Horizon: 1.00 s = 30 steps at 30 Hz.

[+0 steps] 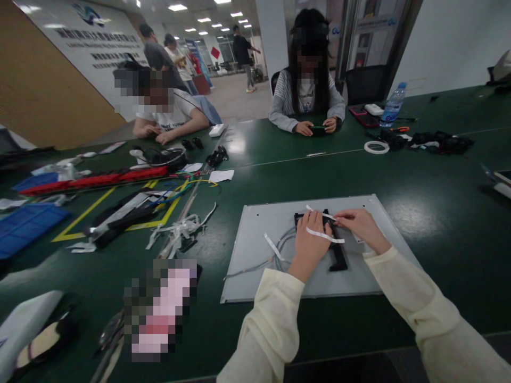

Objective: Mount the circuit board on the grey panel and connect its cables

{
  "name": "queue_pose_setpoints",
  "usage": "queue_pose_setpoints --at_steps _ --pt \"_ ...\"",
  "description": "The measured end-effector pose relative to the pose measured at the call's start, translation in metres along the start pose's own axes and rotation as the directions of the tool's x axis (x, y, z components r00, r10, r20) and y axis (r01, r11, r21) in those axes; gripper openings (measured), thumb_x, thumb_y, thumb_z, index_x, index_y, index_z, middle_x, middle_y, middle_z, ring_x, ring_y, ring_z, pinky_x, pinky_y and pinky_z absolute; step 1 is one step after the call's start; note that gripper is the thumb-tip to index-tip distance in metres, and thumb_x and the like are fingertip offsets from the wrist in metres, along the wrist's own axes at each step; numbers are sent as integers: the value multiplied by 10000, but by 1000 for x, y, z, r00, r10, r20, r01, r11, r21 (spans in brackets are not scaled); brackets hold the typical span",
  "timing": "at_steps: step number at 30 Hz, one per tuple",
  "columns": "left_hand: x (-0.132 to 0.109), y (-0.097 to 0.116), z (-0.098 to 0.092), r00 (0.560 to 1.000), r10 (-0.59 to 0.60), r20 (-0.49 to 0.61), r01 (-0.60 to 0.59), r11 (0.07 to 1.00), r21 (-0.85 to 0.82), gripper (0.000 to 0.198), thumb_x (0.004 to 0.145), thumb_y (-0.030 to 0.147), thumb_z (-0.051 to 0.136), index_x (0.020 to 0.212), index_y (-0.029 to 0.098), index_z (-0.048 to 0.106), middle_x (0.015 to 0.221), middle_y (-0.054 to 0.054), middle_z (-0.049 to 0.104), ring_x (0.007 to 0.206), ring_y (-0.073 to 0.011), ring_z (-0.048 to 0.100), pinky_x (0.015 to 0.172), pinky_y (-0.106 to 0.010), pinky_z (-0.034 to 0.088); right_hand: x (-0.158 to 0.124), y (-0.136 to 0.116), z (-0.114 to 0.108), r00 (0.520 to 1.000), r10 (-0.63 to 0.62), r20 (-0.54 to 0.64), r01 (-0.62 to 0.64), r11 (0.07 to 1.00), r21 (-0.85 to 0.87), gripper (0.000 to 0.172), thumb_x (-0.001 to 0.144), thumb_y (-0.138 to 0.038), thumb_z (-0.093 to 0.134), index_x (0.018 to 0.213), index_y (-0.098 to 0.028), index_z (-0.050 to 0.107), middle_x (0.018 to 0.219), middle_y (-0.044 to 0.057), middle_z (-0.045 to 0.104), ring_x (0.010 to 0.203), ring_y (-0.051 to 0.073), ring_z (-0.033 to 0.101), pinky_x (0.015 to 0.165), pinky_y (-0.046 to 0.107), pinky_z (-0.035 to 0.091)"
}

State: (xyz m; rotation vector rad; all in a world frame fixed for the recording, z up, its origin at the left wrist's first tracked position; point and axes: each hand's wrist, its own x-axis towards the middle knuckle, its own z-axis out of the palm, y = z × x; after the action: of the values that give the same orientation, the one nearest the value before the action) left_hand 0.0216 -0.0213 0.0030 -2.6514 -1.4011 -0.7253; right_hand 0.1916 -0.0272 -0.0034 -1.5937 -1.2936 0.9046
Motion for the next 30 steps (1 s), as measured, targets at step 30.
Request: queue_pose_setpoints --at_steps 30 --pt "3 1 -4 999 -8 46 6 999 41 351 920 277 415 1227 134 511 1300 -148 536 1253 -266 451 1011 -452 382 0 -1 -6 992 -118 -35 91 893 -440 158 751 -193 535 778 -183 691 750 39 698 673 161 638 682 268 449"
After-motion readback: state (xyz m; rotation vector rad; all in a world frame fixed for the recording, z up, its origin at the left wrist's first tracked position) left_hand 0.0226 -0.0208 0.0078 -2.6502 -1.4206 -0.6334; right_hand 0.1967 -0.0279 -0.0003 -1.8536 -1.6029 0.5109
